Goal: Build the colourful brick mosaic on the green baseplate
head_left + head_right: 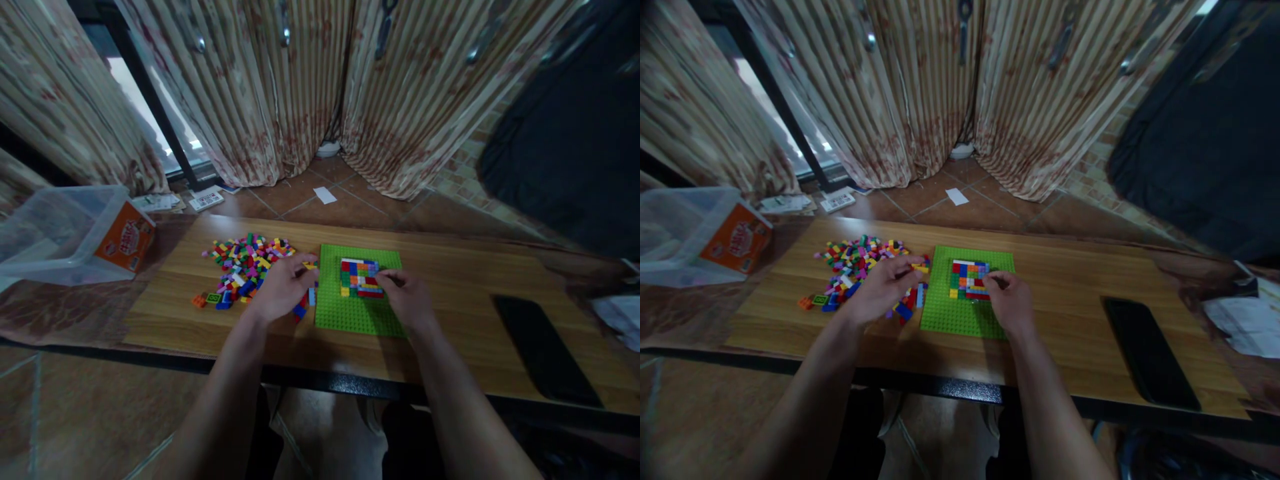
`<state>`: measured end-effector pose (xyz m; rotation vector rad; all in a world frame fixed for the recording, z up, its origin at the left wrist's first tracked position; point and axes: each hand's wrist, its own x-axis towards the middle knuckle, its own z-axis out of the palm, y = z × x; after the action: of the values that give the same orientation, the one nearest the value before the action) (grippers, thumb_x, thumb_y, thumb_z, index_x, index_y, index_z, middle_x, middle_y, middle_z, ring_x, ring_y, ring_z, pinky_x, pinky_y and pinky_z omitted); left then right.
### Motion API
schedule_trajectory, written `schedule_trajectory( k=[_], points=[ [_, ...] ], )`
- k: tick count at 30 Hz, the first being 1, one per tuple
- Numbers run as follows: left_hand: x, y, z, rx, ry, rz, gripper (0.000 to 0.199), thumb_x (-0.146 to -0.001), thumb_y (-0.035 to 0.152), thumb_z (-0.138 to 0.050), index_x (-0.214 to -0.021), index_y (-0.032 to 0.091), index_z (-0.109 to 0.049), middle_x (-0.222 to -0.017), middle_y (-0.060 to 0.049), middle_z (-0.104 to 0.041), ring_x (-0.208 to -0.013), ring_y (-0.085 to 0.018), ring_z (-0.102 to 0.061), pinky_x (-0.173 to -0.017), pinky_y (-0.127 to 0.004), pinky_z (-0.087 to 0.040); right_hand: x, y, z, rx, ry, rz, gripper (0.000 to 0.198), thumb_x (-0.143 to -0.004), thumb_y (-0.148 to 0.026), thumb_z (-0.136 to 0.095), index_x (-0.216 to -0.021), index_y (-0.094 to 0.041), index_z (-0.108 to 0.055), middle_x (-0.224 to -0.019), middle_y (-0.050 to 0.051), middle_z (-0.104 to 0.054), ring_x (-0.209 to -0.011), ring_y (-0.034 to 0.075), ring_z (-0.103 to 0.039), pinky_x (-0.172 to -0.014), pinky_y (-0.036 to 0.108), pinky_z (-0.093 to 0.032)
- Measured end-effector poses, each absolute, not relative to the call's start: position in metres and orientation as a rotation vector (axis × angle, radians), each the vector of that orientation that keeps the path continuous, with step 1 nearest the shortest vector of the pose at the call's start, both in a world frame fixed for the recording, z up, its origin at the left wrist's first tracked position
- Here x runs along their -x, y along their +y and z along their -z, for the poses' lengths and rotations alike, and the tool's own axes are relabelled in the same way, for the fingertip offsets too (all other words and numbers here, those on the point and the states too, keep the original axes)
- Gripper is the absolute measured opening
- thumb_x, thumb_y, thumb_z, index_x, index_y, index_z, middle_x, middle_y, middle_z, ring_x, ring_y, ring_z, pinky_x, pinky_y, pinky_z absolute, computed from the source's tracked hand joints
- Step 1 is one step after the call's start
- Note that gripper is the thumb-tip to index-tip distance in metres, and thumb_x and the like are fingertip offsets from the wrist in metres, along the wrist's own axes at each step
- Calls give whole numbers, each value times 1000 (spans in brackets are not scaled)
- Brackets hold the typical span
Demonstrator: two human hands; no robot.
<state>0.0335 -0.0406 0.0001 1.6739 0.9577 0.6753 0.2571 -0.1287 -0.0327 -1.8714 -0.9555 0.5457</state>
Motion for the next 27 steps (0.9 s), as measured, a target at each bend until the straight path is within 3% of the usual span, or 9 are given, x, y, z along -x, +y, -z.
schedule_trajectory(
  k=[8,16,27],
  points=[
    [-1,-22,-6,-1513,1161,-1094,29,-74,30,-65,-96,12,-70,-64,-1,-64,-56,-12,-55,-52,-22,-40,-218,-127,16,1693,-1056,-69,22,-84,-38,-58,-79,-19,-68,-78,4,-68,-70,18,-61,-69,33,-47],
    [9,-14,-3,-1358,1227,-1285,23,-71,27,-65,-89,12,-69,-68,-1,-66,-60,-10,-56,-52,-19,-40,-150,-139,18,1429,-1738,-321,14,-91,-21,-53,-85,-22,-66,-85,3,-69,-82,17,-63,-76,31,-48],
    [29,-11,-14,-1217,1264,-1333,24,-71,28,-68,-90,12,-68,-59,2,-60,-46,-6,-46,-44,-18,-32,-147,-132,31,1503,-1731,-308,16,-91,-19,-52,-92,-21,-68,-90,3,-68,-84,17,-63,-78,31,-48]
  ],
)
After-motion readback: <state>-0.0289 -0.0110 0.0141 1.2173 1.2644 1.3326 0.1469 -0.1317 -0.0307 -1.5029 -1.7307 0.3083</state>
